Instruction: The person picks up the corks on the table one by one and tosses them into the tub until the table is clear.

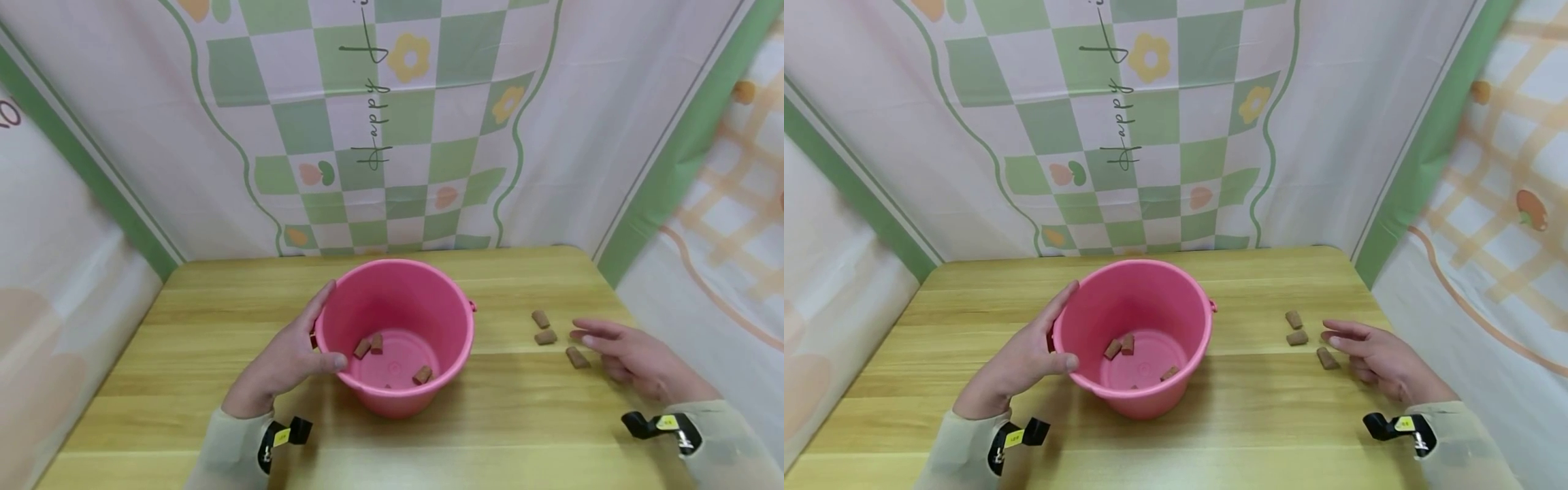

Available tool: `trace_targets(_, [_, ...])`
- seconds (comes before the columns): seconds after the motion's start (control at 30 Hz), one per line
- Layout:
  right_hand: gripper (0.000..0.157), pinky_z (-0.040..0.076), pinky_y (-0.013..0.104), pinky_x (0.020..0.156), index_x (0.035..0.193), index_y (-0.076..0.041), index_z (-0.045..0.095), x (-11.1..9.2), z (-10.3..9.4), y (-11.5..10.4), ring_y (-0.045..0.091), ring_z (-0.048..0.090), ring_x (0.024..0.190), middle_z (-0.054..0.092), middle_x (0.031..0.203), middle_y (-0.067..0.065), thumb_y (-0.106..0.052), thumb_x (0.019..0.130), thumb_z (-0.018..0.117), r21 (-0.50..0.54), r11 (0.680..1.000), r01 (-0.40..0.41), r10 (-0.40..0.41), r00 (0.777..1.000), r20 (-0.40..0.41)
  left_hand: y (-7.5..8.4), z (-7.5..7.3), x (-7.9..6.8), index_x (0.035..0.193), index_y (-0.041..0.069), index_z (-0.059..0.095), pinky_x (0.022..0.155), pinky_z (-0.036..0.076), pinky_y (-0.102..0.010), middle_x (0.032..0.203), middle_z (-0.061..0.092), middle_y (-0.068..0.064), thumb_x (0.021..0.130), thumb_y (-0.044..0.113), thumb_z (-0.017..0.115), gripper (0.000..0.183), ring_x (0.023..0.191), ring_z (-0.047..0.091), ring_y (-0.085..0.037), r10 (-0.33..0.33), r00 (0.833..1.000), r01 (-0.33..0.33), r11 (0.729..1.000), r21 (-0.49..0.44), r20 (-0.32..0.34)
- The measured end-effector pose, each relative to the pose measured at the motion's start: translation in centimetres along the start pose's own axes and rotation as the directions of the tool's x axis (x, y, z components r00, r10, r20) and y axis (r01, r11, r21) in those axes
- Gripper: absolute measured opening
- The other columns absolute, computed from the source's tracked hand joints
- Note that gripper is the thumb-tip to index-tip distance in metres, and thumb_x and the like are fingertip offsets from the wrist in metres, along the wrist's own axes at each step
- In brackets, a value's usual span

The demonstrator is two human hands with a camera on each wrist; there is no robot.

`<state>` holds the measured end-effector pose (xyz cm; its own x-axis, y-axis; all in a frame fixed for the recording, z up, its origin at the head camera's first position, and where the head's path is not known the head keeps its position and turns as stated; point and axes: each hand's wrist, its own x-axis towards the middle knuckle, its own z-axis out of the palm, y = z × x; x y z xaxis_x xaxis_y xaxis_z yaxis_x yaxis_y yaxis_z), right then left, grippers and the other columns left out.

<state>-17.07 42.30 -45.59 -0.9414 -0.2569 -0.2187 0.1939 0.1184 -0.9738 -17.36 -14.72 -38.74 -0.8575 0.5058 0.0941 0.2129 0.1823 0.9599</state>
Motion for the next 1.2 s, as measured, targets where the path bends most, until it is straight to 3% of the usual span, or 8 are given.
trace_targets(0.2, [0.035,0.036,0.020,0.041,0.125,-0.034,0.067,-0.1,-0.5,0.8,0.003,0.038,0.048,0.068,0.118,-0.008,-0.010,0.101,0.059,-0.032,0.998,-0.050,0.050,0.999,-0.005,0.0,0.0,0.0,0.159,0.039,0.013,0.090,0.053,-0.039,0.153,0.038,-0.008,0.078,0.037,0.085,0.108,0.128,0.048,-0.037,-0.011,1.000,0.011,1.000,0.001,-0.001])
trace_targets(0.4, [0.038,0.036,0.018,0.041,0.121,-0.033,0.069,0.0,-0.7,1.2,0.002,0.038,0.048,0.068,0.119,-0.010,-0.005,0.098,0.061,-0.016,0.997,-0.075,0.075,0.997,-0.009,0.0,0.0,0.0,0.159,0.037,0.013,0.090,0.053,-0.040,0.153,0.038,-0.008,0.078,0.038,0.085,0.109,0.128,0.048,-0.037,-0.008,1.000,0.008,1.000,0.008,-0.008])
trace_targets(0.63, [0.038,0.036,0.018,0.042,0.118,-0.036,0.070,0.0,-0.6,1.2,0.002,0.037,0.047,0.071,0.114,0.002,-0.006,0.095,0.065,-0.016,0.991,-0.132,0.132,0.991,-0.026,-0.2,-0.1,0.0,0.159,0.038,0.014,0.091,0.053,-0.047,0.153,0.038,-0.008,0.078,0.040,0.085,0.108,0.128,0.048,-0.037,0.007,1.000,-0.007,1.000,0.009,-0.005])
trace_targets(0.73, [0.040,0.047,0.020,0.053,0.130,-0.027,0.065,-0.1,-0.6,1.3,0.002,0.055,0.065,0.069,0.118,-0.005,-0.008,0.095,0.067,-0.030,0.988,-0.154,0.153,0.987,-0.040,-0.2,-0.1,0.0,0.159,0.038,0.014,0.089,0.054,-0.043,0.152,0.039,-0.009,0.078,0.038,0.085,0.108,0.127,0.048,-0.038,0.012,1.000,-0.012,1.000,0.007,-0.003])
trace_targets(0.87, [0.055,0.054,0.026,0.075,0.147,-0.008,0.049,-0.1,-0.6,1.6,0.007,0.063,0.097,0.066,0.123,-0.010,-0.011,0.095,0.068,-0.076,0.984,-0.163,0.160,0.986,-0.051,-0.1,0.0,0.0,0.159,0.038,0.013,0.088,0.054,-0.039,0.152,0.039,-0.008,0.078,0.037,0.085,0.108,0.126,0.049,-0.038,0.003,1.000,-0.003,1.000,0.006,-0.004])
trace_targets(1.03, [0.061,0.052,0.029,0.088,0.149,-0.002,0.042,0.0,-0.7,2.0,0.008,0.061,0.109,0.063,0.129,-0.005,-0.012,0.095,0.068,-0.113,0.982,-0.152,0.148,0.988,-0.040,0.1,0.1,0.0,0.159,0.037,0.012,0.088,0.054,-0.039,0.152,0.039,-0.008,0.079,0.036,0.084,0.108,0.127,0.048,-0.038,-0.007,1.000,0.008,1.000,0.010,-0.004])
trace_targets(1.2, [0.061,0.052,0.031,0.089,0.148,-0.002,0.043,0.0,-0.6,2.2,0.009,0.061,0.109,0.061,0.129,-0.005,-0.012,0.094,0.070,-0.115,0.981,-0.156,0.152,0.987,-0.045,0.0,0.1,0.1,0.160,0.036,0.013,0.088,0.054,-0.038,0.152,0.039,-0.008,0.078,0.036,0.084,0.108,0.127,0.048,-0.038,-0.021,1.000,0.021,1.000,0.011,-0.007])
